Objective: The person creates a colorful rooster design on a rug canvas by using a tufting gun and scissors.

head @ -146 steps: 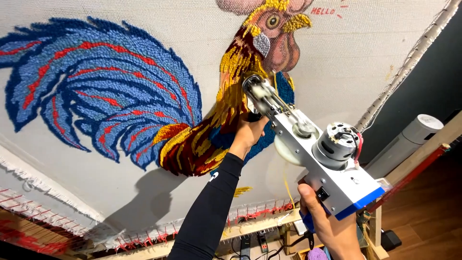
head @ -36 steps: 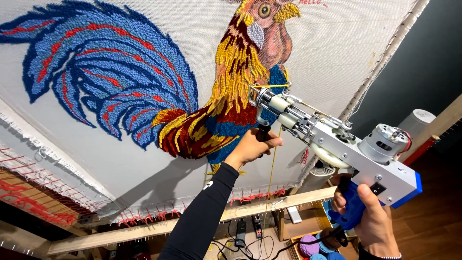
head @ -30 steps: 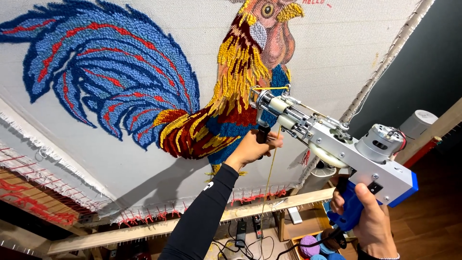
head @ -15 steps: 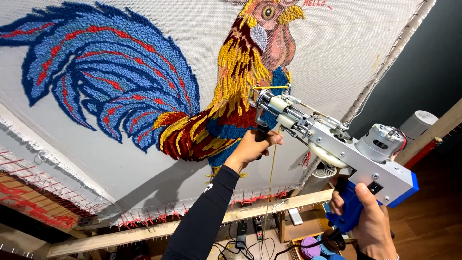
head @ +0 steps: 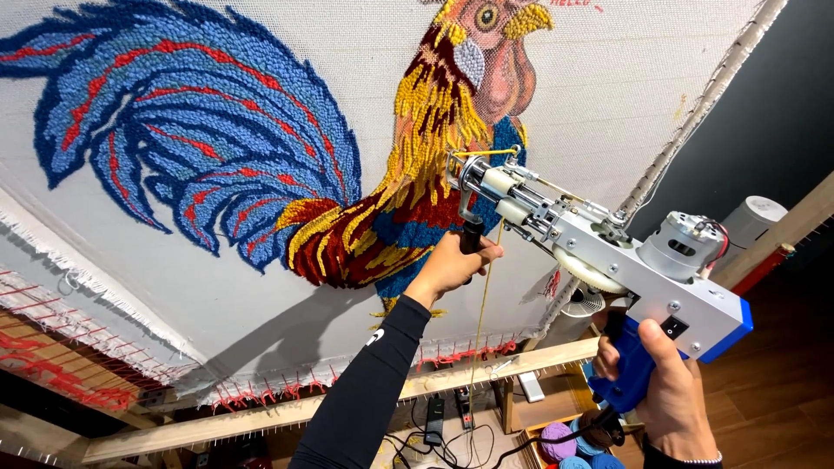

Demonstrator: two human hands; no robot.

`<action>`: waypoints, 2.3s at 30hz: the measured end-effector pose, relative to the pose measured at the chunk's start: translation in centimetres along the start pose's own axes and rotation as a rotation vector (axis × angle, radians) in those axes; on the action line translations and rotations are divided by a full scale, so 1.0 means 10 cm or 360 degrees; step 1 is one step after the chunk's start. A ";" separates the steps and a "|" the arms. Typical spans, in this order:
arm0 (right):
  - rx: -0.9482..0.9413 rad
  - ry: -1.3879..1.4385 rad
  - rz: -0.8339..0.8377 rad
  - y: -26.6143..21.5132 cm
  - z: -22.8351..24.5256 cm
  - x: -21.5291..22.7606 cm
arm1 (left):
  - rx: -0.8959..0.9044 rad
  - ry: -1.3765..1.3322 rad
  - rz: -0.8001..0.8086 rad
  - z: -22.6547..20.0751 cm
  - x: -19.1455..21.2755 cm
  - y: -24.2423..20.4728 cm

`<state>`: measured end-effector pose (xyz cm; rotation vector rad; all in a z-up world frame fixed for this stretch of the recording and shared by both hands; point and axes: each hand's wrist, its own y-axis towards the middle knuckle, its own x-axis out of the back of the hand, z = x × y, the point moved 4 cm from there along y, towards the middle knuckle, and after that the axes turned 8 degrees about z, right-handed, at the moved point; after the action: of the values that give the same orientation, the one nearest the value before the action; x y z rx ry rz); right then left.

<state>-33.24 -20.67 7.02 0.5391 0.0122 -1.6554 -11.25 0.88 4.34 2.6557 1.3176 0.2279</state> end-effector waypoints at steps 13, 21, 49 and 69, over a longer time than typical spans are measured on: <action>-0.0195 -0.0004 -0.0043 0.06 -0.04 -0.06 | 0.0064 0.0039 -0.0061 -0.05 0.03 0.01; -0.0194 -0.0335 -0.0406 0.03 0.13 -0.74 | -0.0048 -0.0094 -0.0286 0.01 0.19 0.21; -0.0203 -0.0610 -0.0331 0.17 0.11 -0.93 | 0.0146 0.0229 -0.0194 0.18 0.42 0.74; -0.0075 -0.0361 -0.0148 0.24 0.42 -0.21 | -0.0132 -0.0198 0.0087 -0.32 0.08 0.30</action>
<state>-32.24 -20.41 12.23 0.3168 -0.0909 -1.7944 -9.18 0.01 8.16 2.5927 1.1734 0.1198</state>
